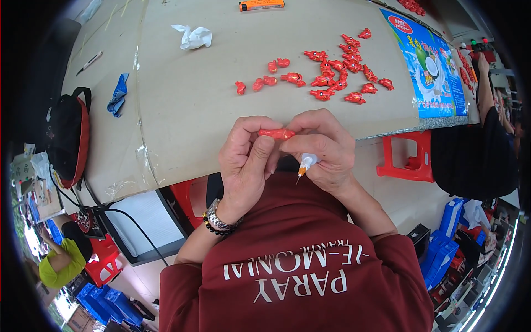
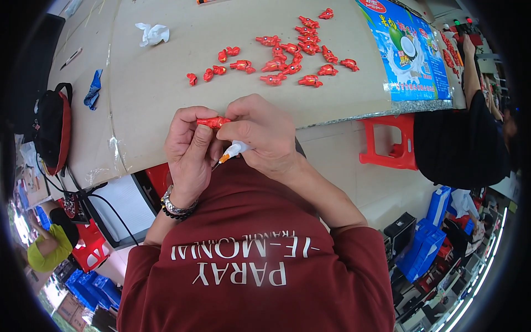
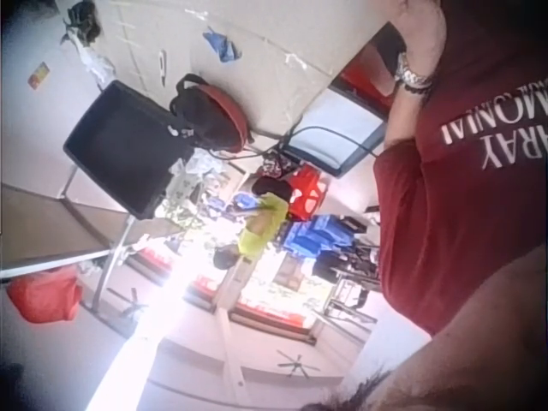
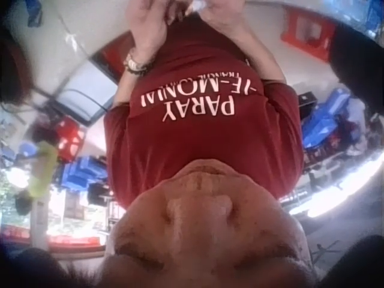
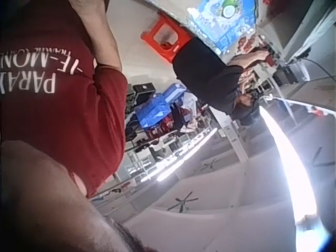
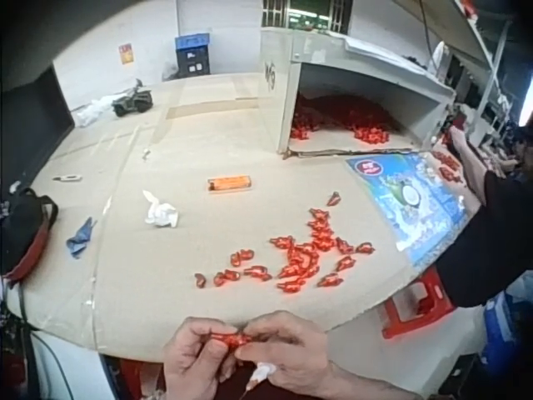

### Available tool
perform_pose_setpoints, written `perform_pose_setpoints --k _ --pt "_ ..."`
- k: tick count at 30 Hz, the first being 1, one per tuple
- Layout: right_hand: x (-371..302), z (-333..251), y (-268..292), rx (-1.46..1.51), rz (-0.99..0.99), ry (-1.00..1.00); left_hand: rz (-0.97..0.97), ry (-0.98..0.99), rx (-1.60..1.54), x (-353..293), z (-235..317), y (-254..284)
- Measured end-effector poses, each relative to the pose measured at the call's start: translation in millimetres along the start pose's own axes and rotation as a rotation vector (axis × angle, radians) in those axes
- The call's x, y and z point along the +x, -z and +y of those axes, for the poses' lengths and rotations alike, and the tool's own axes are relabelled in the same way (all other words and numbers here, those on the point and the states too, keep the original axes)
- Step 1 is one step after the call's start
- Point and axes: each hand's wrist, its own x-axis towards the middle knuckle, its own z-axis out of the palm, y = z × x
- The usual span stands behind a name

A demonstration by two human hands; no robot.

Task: The person applies glue from a dispenser bottle onto small plastic toy parts and joins them together by hand. The person then gathers additional plastic pieces from an open tabletop oven compartment and glues more parts together.

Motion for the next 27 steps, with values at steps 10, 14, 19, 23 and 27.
perform_pose_setpoints --k 10,14,19,23,27 --pt "-8.1 -1.6 1.6 -0.059 0.1 -0.079 0.052 0.071 -0.027 5.0 7.4 -1.2" --pt "-0.4 -4.5 -5.0 0.077 0.16 -0.226 0.129 0.036 -0.145 43.5 45.7 1.4" --pt "8.8 3.7 -14.9 0.266 0.094 -0.212 0.301 -0.334 -0.128 103.5 128.5 32.1" --pt "5.7 5.5 -19.4 0.368 0.044 -0.277 0.548 -0.513 -0.076 126.7 202.4 77.1" --pt "3.5 12.2 -21.8 0.456 -0.021 -0.362 0.828 -0.692 0.059 97.7 254.0 150.0"
